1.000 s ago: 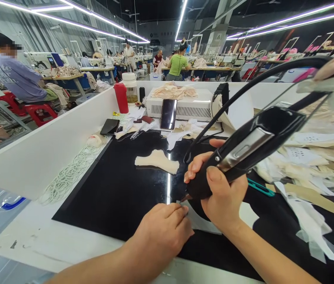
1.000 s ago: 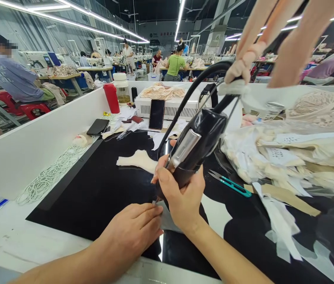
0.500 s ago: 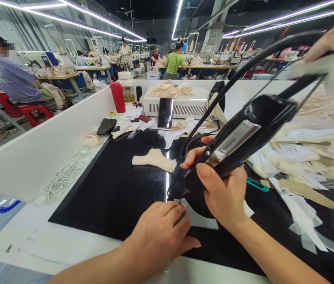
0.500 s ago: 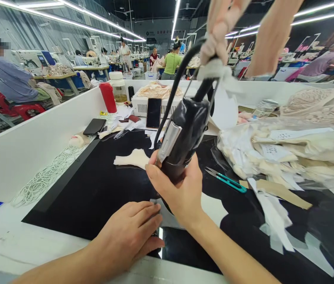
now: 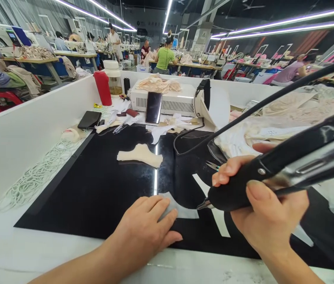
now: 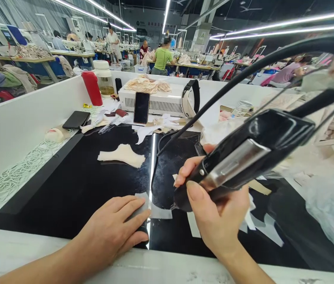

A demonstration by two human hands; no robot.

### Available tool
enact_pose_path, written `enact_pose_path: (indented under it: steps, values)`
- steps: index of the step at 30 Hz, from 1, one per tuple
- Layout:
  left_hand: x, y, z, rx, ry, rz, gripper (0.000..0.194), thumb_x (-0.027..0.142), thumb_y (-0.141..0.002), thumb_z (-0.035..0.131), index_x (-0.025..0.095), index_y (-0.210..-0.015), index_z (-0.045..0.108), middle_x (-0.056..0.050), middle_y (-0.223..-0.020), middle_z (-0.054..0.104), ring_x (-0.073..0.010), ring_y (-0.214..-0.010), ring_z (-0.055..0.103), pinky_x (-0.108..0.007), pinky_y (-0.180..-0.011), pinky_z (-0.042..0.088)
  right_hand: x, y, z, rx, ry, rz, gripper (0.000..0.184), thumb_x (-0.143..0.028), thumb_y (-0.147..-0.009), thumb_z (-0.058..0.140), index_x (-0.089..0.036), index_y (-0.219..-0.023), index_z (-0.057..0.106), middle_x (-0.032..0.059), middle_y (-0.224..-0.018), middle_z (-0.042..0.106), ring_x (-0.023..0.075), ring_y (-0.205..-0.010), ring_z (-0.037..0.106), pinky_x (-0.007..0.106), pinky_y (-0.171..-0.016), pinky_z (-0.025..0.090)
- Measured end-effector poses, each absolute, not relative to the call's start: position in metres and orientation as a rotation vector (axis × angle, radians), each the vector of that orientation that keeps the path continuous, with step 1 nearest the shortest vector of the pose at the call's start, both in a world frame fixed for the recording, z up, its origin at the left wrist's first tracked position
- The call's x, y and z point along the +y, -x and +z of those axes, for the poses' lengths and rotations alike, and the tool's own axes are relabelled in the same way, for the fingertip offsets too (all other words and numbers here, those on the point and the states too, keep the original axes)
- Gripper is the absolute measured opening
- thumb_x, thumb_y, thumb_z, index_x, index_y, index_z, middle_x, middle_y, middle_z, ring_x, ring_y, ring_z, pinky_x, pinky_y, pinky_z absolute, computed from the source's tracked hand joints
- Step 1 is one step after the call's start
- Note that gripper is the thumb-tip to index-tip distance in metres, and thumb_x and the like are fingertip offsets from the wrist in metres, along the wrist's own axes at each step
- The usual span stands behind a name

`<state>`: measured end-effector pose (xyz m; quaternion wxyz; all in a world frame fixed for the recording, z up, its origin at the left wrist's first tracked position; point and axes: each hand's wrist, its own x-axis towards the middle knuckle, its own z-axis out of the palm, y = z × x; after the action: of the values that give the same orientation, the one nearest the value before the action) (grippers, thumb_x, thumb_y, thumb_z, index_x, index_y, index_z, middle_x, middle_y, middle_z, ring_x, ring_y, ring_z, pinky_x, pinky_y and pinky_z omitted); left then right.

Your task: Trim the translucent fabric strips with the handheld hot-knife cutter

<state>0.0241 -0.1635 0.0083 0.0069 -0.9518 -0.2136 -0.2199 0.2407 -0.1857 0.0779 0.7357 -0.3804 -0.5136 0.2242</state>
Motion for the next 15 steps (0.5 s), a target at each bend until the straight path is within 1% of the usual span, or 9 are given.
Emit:
enact_pose_path:
  steps: [8, 15]
  values:
    - [-0.1619, -0.0216, 0.0107, -0.659, 2.975, -0.696, 0.038, 0.048, -0.108, 0.047, 0.018, -0.122, 0.065, -0.011, -0.123, 0.072, -0.0287, -0.107, 0.071, -0.041, -0.081, 0.060, -0.1874, -0.2437, 0.0701, -1.128, 0.822, 0.495, 0.041, -0.032, -0.089, 0.079, -0.030, -0.126, 0.063, -0.0025, -0.088, 0.067, 0.0165, -0.069, 0.063, 0.034, -0.065, 0.056]
    - [-0.1626, -0.0226, 0.0110, -0.661, 2.976, -0.695, 0.040, 0.047, -0.109, 0.043, 0.017, -0.121, 0.066, -0.011, -0.121, 0.073, -0.0286, -0.105, 0.071, -0.042, -0.079, 0.060, -0.1899, -0.2415, 0.0676, -1.128, 0.814, 0.524, 0.041, -0.032, -0.089, 0.080, -0.030, -0.126, 0.062, -0.0026, -0.088, 0.067, 0.0155, -0.070, 0.064, 0.033, -0.067, 0.056]
